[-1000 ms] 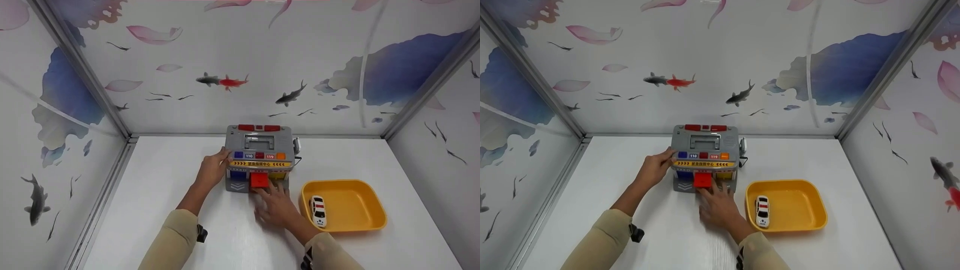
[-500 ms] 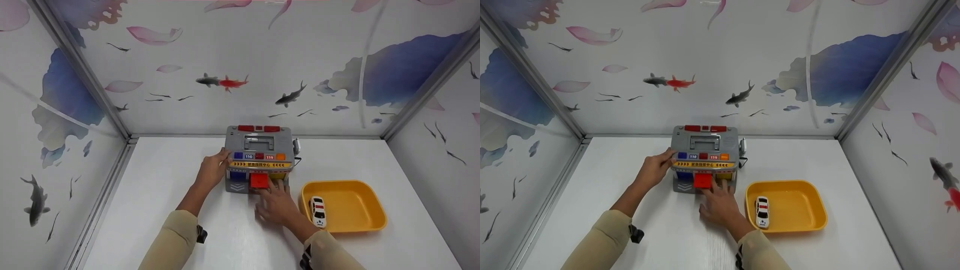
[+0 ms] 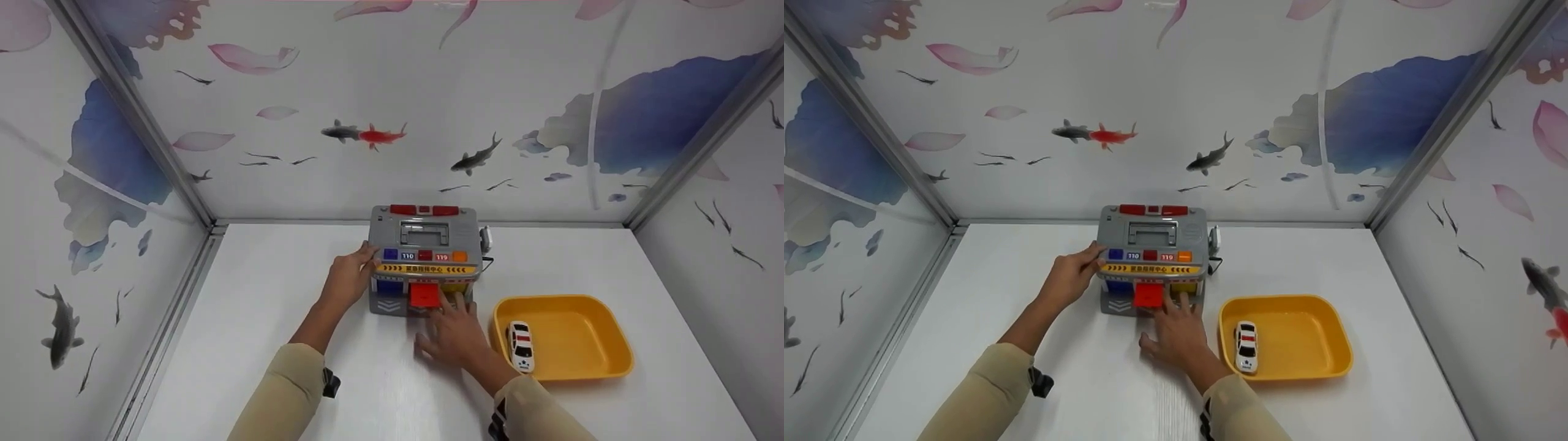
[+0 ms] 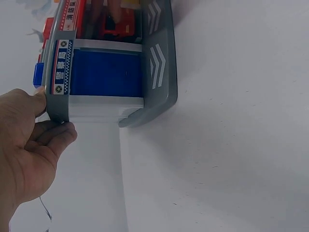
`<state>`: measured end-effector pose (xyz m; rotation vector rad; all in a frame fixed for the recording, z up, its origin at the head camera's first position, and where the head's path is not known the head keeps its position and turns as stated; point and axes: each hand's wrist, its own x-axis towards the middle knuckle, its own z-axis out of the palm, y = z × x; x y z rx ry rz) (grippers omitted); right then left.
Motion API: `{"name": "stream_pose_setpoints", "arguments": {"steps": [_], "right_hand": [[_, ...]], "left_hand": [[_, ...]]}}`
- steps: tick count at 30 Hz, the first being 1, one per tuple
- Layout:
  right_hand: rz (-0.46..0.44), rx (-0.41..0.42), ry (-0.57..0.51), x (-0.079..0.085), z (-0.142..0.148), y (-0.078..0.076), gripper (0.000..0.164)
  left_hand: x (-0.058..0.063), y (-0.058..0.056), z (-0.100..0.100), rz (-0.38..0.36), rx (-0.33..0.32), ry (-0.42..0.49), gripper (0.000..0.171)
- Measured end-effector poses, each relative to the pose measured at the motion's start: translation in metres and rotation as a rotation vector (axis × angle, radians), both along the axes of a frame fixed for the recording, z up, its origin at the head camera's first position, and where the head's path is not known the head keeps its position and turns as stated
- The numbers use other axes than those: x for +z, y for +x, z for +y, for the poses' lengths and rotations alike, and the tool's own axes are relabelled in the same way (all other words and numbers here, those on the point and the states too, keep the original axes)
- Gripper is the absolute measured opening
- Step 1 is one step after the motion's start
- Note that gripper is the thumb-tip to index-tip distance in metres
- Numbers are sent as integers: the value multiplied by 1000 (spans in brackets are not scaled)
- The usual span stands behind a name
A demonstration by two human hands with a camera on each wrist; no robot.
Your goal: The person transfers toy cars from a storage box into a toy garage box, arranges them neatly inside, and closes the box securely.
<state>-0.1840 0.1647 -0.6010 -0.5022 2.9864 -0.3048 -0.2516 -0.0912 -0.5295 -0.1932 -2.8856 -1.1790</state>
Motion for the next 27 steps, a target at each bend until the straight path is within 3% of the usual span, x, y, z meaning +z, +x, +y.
{"name": "stream_pose_setpoints", "arguments": {"steps": [18,27], "right_hand": [[20,-20,57,2,-7,-13,77],[25,-9,44,0,-6,-9,77]], "left_hand": [[0,0,-4,21,-9,28,46],[-1,1,-3,4,-20,36,47]]}}
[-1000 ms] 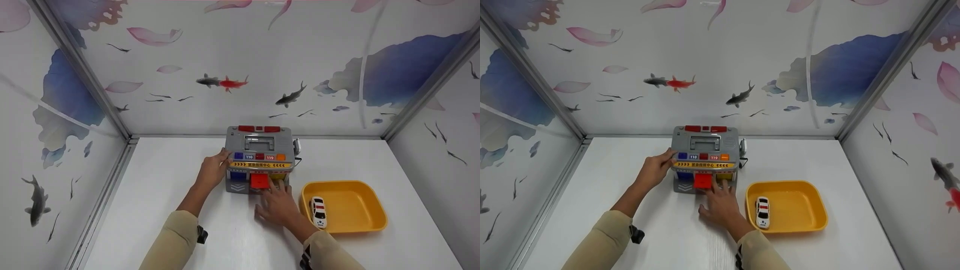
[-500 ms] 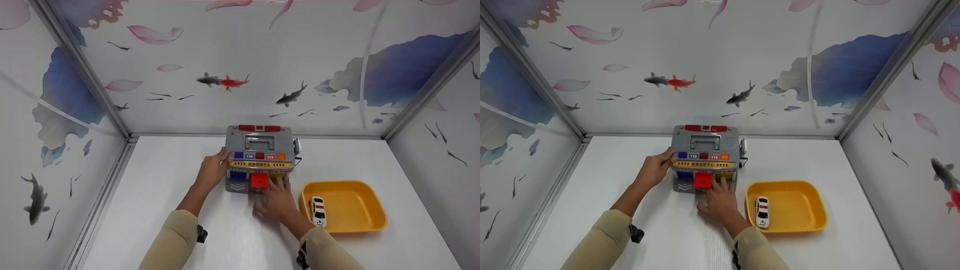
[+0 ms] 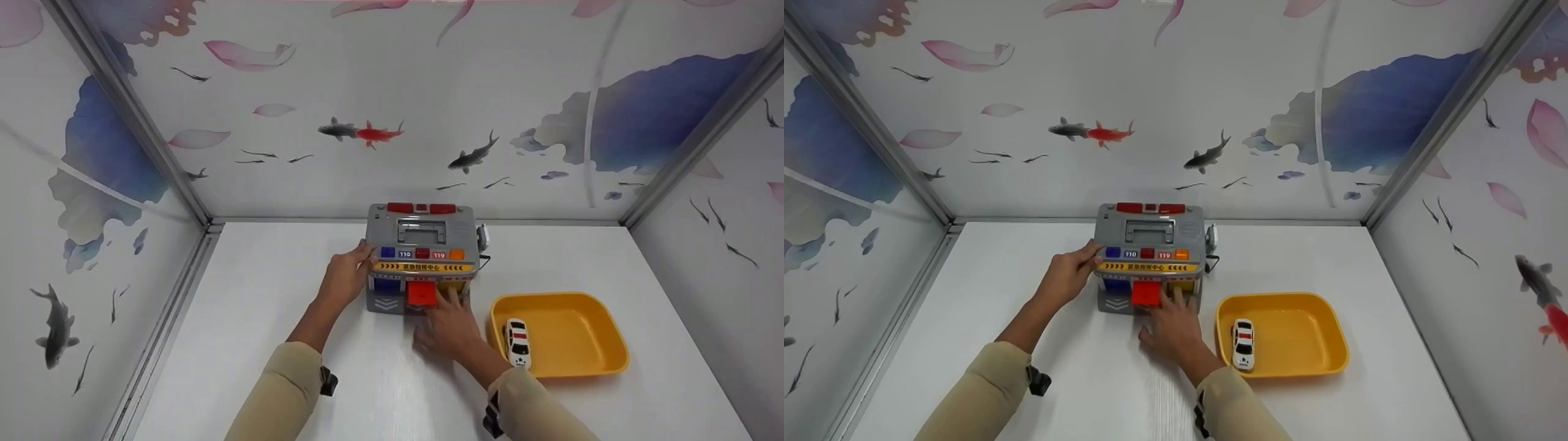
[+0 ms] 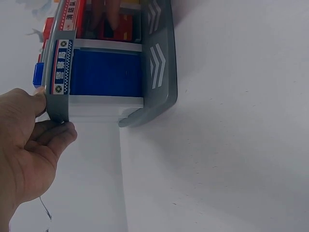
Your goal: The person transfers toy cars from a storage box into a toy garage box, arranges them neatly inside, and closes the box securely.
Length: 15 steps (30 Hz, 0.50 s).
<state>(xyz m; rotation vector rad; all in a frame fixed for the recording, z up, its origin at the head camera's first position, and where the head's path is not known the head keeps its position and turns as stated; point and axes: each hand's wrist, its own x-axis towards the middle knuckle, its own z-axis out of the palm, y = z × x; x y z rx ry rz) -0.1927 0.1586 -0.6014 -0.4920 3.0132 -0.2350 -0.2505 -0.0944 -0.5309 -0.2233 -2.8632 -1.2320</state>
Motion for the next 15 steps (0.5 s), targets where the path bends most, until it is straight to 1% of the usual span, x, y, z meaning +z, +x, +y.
{"name": "stream_pose_setpoints", "arguments": {"steps": [8,12,15], "right_hand": [[-3,40,26,-3,6,11,71],[-37,52,43,3,11,15,73],[-27,77,51,10,16,16,70]], "left_hand": [[-2,0,2,5,3,-5,46],[0,1,1,13,-2,-3,45],[1,0,1,18,-3,-6,45]]}}
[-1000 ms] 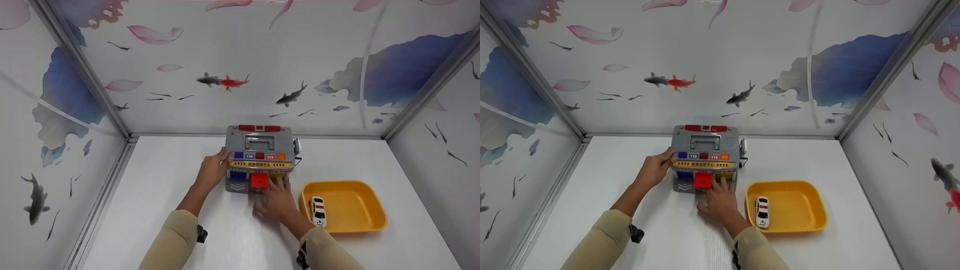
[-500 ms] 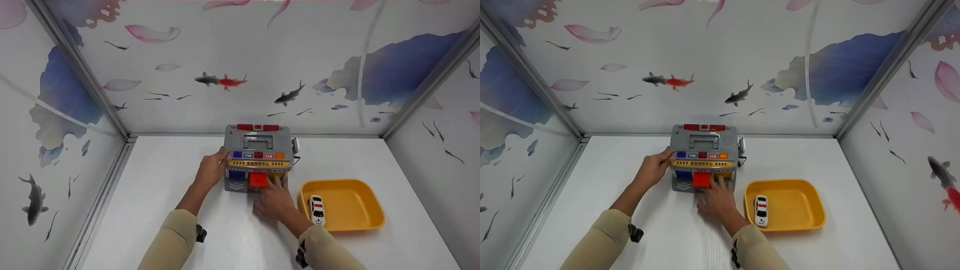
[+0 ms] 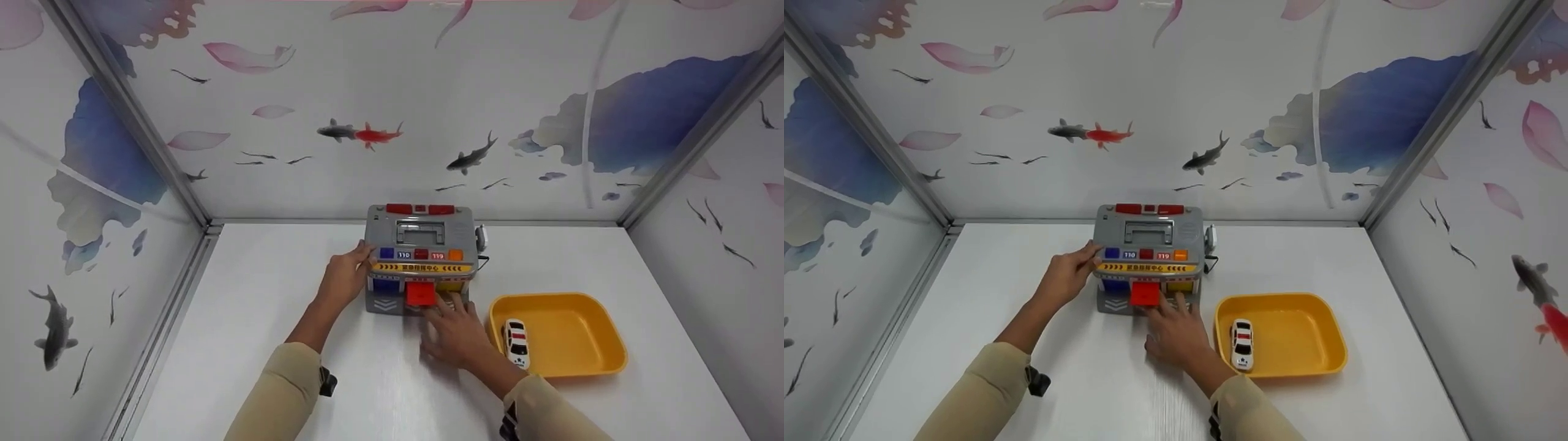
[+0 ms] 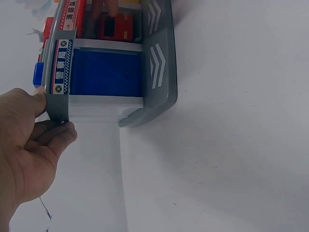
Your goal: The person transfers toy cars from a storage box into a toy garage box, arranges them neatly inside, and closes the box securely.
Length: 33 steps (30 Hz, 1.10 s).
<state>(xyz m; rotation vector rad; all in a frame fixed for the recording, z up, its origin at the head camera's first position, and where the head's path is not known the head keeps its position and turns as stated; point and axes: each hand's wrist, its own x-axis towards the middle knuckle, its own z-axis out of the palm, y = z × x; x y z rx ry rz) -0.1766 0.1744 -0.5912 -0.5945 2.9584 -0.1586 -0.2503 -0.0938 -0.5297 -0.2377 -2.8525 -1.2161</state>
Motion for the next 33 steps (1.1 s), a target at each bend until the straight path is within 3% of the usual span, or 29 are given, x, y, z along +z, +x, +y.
{"name": "stream_pose_setpoints", "arguments": {"steps": [9,17,24,33], "right_hand": [[40,88,-57,15,19,2,59],[357,129,-223,29,25,-5,31],[517,139,-244,43,12,-19,38],[516,139,-215,57,-4,-37,69]], "left_hand": [[1,-3,1,-52,19,1,47],[3,-2,2,-46,27,-12,46],[2,-2,3,-58,30,-12,46],[0,-1,1,-39,23,-4,45]]}}
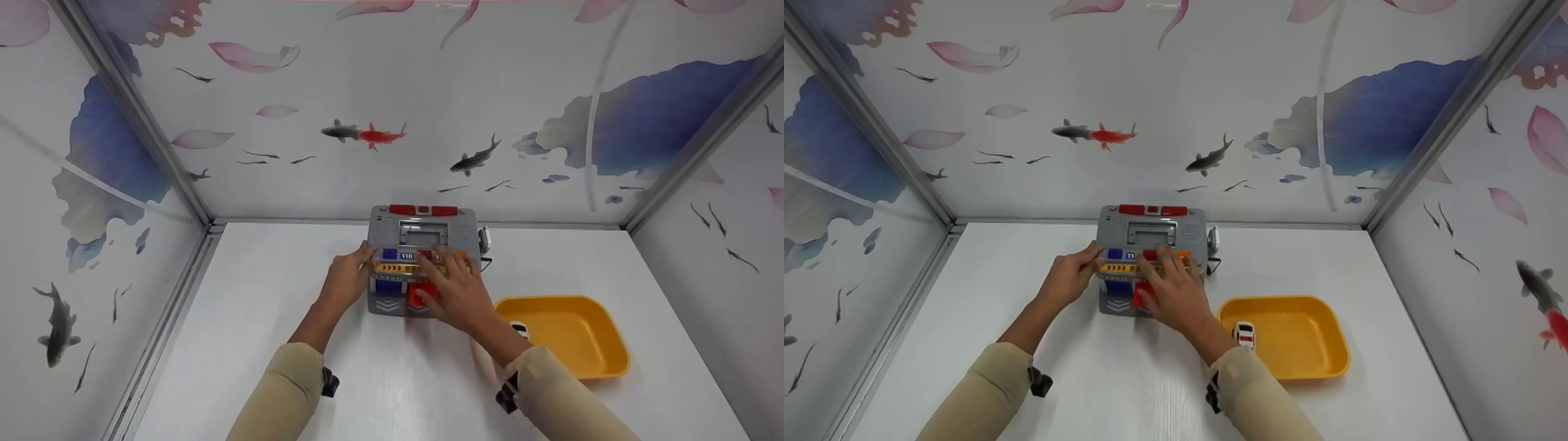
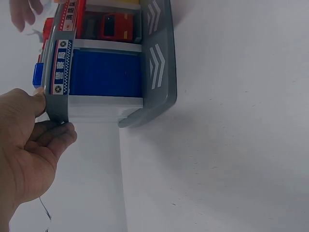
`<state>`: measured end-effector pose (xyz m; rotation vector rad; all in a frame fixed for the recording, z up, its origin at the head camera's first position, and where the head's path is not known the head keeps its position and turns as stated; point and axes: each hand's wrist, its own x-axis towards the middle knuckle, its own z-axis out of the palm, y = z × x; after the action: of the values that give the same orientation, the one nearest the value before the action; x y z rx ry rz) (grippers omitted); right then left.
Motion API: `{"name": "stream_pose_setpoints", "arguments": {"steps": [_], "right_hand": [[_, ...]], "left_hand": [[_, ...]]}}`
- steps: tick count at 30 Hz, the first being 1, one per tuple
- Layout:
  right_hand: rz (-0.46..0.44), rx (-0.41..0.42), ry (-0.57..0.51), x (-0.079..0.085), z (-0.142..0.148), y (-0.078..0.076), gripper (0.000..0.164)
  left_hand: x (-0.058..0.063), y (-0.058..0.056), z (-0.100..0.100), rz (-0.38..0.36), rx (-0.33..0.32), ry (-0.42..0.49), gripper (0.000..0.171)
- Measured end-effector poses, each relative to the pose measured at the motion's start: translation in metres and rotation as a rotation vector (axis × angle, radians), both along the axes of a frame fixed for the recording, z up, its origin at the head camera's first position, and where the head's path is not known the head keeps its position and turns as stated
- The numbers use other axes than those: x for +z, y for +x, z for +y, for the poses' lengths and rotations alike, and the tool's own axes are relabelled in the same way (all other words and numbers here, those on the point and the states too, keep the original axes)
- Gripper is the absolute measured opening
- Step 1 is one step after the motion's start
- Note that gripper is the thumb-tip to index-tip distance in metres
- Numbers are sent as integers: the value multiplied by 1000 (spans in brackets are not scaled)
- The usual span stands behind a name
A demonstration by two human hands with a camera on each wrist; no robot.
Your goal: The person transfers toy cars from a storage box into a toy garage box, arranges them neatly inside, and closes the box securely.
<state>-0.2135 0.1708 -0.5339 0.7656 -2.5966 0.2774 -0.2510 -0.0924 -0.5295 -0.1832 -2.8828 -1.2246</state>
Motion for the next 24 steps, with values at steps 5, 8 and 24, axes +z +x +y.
{"name": "stream_pose_setpoints", "arguments": {"steps": [5,8,24], "right_hand": [[-102,-47,62,7,-6,-2,74],[-176,-76,83,8,-10,-2,74],[-154,-121,95,-13,-17,-7,92]], "left_hand": [[0,0,0,7,6,11,44],[0,0,1,2,6,7,43],[0,1,0,-3,9,-3,45]]}}
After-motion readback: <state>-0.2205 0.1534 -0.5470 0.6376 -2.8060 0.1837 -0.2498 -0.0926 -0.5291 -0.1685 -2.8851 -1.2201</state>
